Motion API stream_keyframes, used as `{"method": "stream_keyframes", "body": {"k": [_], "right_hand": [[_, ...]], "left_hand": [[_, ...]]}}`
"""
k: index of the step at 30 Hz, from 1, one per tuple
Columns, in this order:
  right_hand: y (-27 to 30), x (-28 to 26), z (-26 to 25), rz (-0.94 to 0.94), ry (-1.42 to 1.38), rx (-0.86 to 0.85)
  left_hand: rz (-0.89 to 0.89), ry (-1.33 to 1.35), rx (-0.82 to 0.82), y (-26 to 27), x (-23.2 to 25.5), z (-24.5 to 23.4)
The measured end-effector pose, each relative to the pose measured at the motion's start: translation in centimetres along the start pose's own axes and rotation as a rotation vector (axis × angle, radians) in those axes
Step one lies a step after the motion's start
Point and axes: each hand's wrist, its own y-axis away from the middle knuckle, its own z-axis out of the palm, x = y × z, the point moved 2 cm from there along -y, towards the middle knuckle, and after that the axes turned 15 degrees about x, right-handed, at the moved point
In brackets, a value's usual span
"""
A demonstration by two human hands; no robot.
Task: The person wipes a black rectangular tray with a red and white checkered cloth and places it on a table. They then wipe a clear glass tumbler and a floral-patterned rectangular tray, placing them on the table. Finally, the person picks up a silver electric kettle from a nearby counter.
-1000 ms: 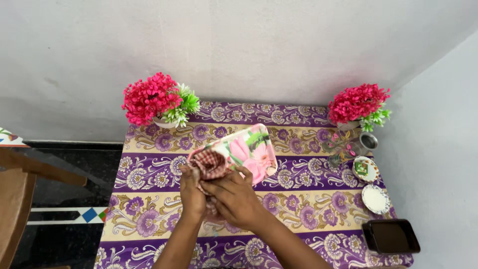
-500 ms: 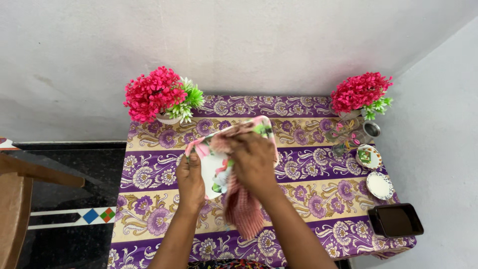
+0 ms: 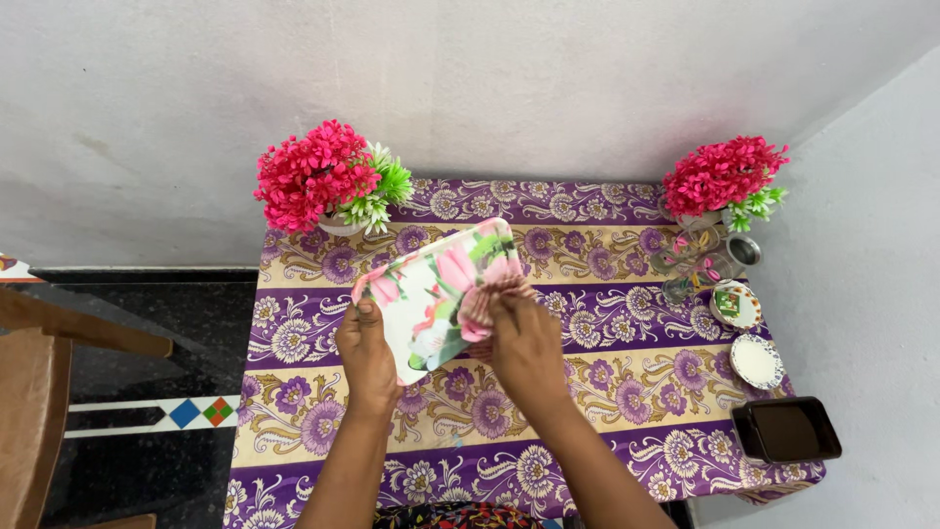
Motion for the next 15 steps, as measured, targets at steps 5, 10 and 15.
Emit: {"method": "stream_keyframes", "body": {"k": [5, 10, 15], "right_hand": [[1.6, -4.0, 0.3, -0.118, -0.181, 0.152], [2.1, -9.2, -1.5, -0.15, -0.338, 0.085], [0.9, -6.9, -3.2, -0.366, -0.373, 0.069]], "left_hand": [[0.002, 0.087, 0.018, 0.2, -0.3, 0.2], [-0.089, 0.059, 0.073, 0.6, -0.2, 0.6], [-0.03, -0.061, 0.046, 0.5, 1.1, 0.0]]}}
